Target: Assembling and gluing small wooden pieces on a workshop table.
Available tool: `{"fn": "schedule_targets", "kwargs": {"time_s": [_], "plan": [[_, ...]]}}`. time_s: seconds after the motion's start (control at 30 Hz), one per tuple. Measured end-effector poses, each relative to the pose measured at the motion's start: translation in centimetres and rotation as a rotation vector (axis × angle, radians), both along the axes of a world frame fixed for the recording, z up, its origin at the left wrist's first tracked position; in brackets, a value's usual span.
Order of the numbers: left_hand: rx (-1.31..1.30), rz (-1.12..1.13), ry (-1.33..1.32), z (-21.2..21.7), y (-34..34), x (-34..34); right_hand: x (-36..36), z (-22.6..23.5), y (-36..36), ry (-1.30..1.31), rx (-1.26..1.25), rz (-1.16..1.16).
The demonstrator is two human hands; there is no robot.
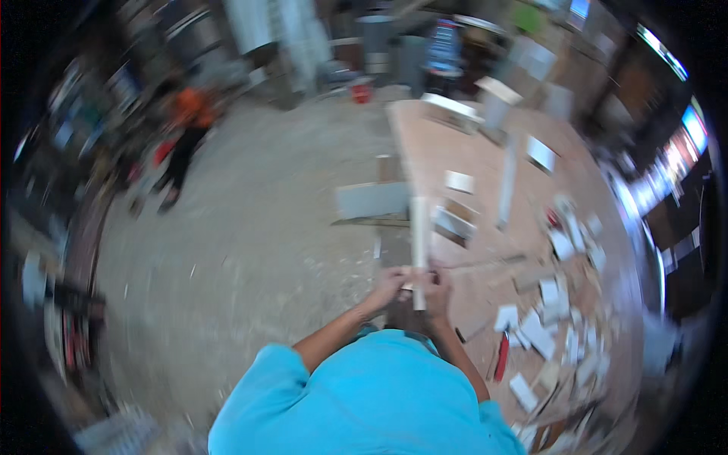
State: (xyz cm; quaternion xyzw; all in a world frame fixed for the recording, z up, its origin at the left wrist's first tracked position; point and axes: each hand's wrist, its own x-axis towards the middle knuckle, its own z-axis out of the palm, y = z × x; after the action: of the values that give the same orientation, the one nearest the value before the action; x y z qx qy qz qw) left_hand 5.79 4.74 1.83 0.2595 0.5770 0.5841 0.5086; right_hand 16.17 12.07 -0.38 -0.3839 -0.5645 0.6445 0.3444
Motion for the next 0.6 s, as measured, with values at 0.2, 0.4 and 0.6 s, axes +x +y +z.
{"fn": "schedule_targets", "kwargs": {"time_s": [0.2, 0.4, 0.6], "plan": [[0.039, 0.101, -0.127, 0.8, -1.9, 0.6, -2.6, 4.1, 0.9, -0.026, 0.135, -0.03], [0.117, 0.175, -0.177, -0.9, -0.7, -2.2, -2.4, 4.3, -0.9, -0.037, 0.289, 0.088], [0.073, 0.127, -0.291, 0.5, -2.1, 0.3, -3.0, 4.2, 1.1, -0.178, 0.209, 0.02]]}}
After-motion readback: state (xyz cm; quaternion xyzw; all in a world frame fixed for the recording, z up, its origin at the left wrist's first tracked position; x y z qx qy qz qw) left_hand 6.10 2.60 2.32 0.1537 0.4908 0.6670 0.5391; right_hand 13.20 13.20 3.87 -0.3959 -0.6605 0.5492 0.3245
